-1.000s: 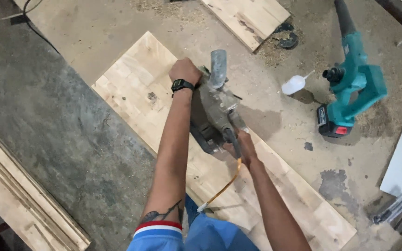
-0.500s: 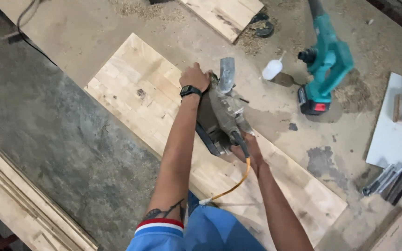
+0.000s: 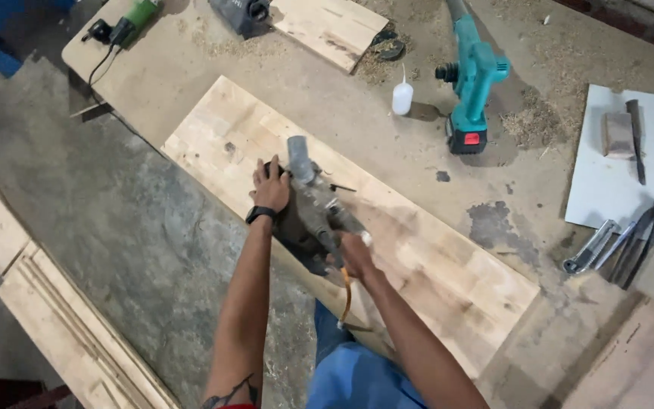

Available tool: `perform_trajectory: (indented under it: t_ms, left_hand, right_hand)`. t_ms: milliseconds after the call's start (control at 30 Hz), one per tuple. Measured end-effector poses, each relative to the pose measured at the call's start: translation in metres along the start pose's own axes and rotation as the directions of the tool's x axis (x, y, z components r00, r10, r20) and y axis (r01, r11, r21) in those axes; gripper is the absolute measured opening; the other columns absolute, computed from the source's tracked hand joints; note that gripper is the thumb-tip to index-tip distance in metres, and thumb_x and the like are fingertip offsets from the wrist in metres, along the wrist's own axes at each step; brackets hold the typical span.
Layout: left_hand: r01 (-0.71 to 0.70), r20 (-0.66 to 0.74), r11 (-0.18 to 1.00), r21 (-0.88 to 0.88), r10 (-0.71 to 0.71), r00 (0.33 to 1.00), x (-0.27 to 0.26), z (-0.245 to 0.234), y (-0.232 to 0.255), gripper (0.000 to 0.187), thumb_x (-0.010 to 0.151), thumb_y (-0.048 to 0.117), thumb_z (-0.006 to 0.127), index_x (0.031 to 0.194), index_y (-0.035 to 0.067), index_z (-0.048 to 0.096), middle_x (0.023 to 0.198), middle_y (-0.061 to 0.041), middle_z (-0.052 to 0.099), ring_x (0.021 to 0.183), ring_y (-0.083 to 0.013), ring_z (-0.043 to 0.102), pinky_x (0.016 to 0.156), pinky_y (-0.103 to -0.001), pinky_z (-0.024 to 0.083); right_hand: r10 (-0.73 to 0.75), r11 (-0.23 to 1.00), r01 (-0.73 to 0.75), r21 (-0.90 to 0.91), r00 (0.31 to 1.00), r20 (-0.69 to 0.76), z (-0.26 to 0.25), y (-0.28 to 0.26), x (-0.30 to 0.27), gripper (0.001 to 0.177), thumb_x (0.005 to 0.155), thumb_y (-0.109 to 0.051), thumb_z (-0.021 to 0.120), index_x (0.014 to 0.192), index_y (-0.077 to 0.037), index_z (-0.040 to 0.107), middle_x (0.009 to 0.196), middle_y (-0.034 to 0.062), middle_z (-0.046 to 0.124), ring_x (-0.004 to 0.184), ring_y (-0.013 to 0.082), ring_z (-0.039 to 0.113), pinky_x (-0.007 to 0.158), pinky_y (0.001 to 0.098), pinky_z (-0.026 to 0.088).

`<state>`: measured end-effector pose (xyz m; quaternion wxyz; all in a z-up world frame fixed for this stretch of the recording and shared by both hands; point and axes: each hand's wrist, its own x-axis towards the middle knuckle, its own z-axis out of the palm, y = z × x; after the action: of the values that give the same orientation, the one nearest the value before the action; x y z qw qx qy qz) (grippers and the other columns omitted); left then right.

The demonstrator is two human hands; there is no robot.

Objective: The person uses a handheld electric sander to smooth the surface of a long wooden plank. They move the sander back and forth along the length of the wood, then briefly lift and reposition the plank before continuing to sand.

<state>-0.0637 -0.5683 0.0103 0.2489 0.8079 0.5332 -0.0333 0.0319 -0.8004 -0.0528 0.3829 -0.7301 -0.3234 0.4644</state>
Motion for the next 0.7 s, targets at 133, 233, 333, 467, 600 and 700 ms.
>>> perform_trajectory:
  t_ms: [133, 233, 333, 467, 600, 700]
  left_hand:
    - [0.04, -0.047, 0.999, -0.035, -0.042, 0.998, -0.026, 0.01, -0.039, 0.059, 0.114, 0.043, 0.032, 0.168, 0.032, 0.01, 0.173, -0.018, 0.002, 0.156, -0.0476, 0.014, 0.118, -0.075, 0.025]
    - [0.073, -0.102, 0.997, -0.017, -0.074, 0.992, -0.025, 0.019, -0.076, 0.062, 0.109, 0.043, 0.042, 0.166, 0.032, 0.019, 0.168, -0.019, 0.014, 0.145, -0.0541, 0.034, 0.112, -0.072, 0.039]
    - [0.089, -0.123, 0.98, -0.179, -0.113, 0.986, -0.035, 0.016, -0.092, 0.054, 0.102, 0.037, 0.057, 0.152, 0.028, 0.038, 0.152, -0.023, 0.028, 0.127, -0.0582, 0.052, 0.103, -0.07, 0.05]
    - [0.183, -0.128, 0.959, -0.217, -0.214, 0.968, -0.05, 0.006, -0.099, 0.038, 0.1, 0.049, 0.054, 0.125, 0.022, 0.045, 0.131, -0.021, 0.046, 0.111, -0.0524, 0.063, 0.091, -0.068, 0.053]
    - [0.194, -0.157, 0.952, -0.237, -0.234, 0.959, -0.043, 0.018, -0.116, 0.034, 0.096, 0.045, 0.058, 0.119, 0.022, 0.049, 0.126, -0.02, 0.048, 0.107, -0.0515, 0.063, 0.091, -0.068, 0.051]
    - [0.252, -0.132, 0.949, -0.19, -0.28, 0.951, -0.065, -0.003, -0.066, 0.033, 0.097, 0.041, 0.054, 0.119, 0.017, 0.047, 0.129, -0.026, 0.045, 0.108, -0.0569, 0.061, 0.097, -0.067, 0.049]
  right_hand:
    - [0.091, 0.995, -0.094, 0.022, 0.99, 0.11, 0.005, -0.036, -0.057, 0.048, 0.097, -0.043, 0.04, 0.103, -0.004, 0.069, 0.101, 0.0201, 0.07, 0.103, 0.0424, 0.064, 0.092, 0.0526, 0.046]
    - [0.05, 0.991, -0.033, -0.126, 0.99, 0.131, 0.028, -0.018, -0.052, 0.047, 0.1, -0.049, 0.043, 0.099, -0.009, 0.068, 0.093, 0.0121, 0.071, 0.093, 0.0349, 0.066, 0.088, 0.0511, 0.047]
    - [0.013, 0.973, 0.034, -0.229, 0.979, 0.202, 0.024, -0.026, -0.067, 0.037, 0.102, -0.042, 0.042, 0.093, -0.012, 0.061, 0.087, 0.0102, 0.067, 0.09, 0.0341, 0.068, 0.086, 0.05, 0.052]
    - [-0.02, 0.962, 0.09, -0.259, 0.965, 0.262, 0.013, -0.054, -0.091, 0.031, 0.102, -0.03, 0.042, 0.098, -0.005, 0.06, 0.091, 0.0187, 0.069, 0.095, 0.0436, 0.069, 0.085, 0.0547, 0.054]
    - [-0.119, 0.937, 0.189, -0.293, 0.964, 0.24, 0.055, 0.017, -0.052, 0.03, 0.104, -0.03, 0.043, 0.099, -0.007, 0.061, 0.087, 0.0194, 0.069, 0.093, 0.0449, 0.07, 0.08, 0.0586, 0.057]
    - [-0.146, 0.915, 0.231, -0.331, 0.954, 0.263, 0.041, 0.016, -0.054, 0.025, 0.102, -0.032, 0.043, 0.094, -0.014, 0.058, 0.072, 0.0106, 0.061, 0.076, 0.0369, 0.067, 0.071, 0.0499, 0.055]
